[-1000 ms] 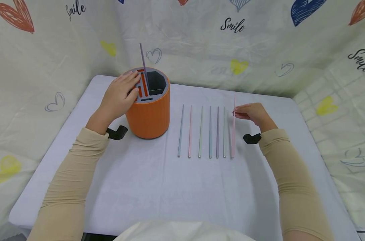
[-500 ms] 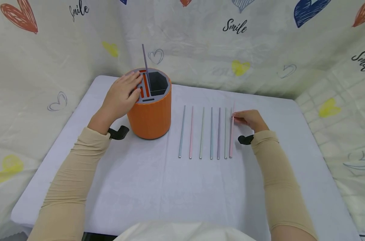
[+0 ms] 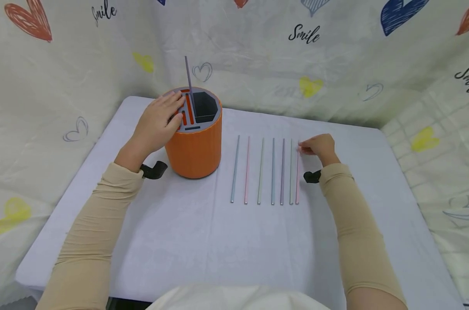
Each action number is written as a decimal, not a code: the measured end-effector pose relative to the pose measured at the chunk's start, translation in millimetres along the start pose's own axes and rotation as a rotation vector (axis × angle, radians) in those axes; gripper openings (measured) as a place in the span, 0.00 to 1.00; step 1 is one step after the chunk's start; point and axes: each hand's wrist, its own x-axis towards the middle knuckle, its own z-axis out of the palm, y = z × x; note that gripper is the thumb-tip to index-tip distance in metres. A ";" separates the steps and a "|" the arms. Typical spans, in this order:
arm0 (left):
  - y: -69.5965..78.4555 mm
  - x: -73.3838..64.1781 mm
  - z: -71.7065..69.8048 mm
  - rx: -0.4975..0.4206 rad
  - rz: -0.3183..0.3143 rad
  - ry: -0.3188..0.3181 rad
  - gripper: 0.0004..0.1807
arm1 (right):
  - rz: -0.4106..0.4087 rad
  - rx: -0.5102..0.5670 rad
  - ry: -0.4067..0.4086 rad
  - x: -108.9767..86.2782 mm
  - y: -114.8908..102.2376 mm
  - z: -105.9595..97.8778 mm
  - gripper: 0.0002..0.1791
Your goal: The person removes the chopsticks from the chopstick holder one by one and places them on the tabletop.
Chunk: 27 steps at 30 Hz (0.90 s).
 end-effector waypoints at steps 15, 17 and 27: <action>4.3 0.0 -2.0 0.017 0.002 -0.031 0.28 | -0.239 0.473 -0.210 -68.1 -154.9 70.7 0.19; 4.6 0.0 -2.5 0.013 0.004 -0.029 0.28 | -0.257 0.486 -0.242 -78.3 -169.3 80.6 0.19; 5.3 0.3 -1.5 0.022 -0.007 -0.031 0.28 | -0.345 0.392 -0.400 -113.2 -212.8 127.2 0.21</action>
